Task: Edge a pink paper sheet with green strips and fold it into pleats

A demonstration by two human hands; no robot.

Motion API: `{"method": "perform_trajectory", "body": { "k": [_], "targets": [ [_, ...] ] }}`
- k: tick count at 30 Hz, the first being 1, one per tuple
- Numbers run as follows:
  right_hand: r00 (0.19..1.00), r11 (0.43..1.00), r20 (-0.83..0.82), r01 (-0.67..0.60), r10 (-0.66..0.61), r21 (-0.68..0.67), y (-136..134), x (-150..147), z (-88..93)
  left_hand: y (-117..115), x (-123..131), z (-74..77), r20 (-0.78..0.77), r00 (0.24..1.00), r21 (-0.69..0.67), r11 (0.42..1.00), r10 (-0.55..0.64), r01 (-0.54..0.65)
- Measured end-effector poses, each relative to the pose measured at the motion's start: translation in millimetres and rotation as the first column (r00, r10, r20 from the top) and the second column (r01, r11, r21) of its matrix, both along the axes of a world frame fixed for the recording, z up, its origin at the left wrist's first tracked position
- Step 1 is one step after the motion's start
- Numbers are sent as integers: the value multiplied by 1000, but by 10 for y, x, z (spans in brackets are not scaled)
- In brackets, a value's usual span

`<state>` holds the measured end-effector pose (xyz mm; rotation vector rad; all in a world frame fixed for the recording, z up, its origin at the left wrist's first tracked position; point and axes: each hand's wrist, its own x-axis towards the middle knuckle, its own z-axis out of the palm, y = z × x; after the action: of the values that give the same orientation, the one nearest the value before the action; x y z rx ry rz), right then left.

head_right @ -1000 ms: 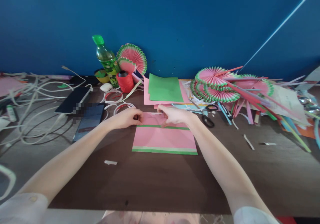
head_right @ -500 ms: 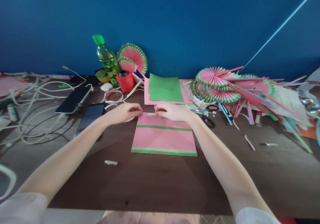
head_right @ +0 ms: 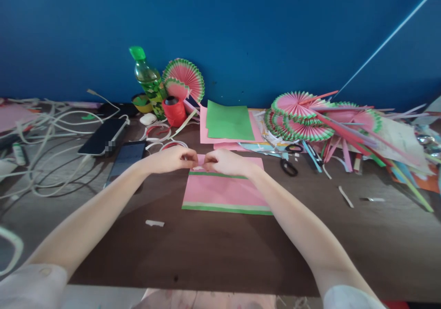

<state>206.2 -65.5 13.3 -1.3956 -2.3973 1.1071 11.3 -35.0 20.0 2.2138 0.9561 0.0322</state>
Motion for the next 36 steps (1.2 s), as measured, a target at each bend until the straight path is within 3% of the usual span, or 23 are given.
{"method": "perform_trajectory", "body": {
  "k": [15, 24, 36],
  "targets": [
    [976, 979, 92, 202, -199, -23, -18, -118, -80, 40, -42, -93, -150, 989, 75, 997, -13, 25],
    [982, 982, 53, 177, -180, 57, -79, -164, -113, -27, -12, -54, -197, 980, 148, 989, 8, 22],
    [975, 979, 139, 152, -170, 134, -96, -171, -149, -72, 20, -37, -202, 979, 176, 984, 19, 17]
  ]
}}
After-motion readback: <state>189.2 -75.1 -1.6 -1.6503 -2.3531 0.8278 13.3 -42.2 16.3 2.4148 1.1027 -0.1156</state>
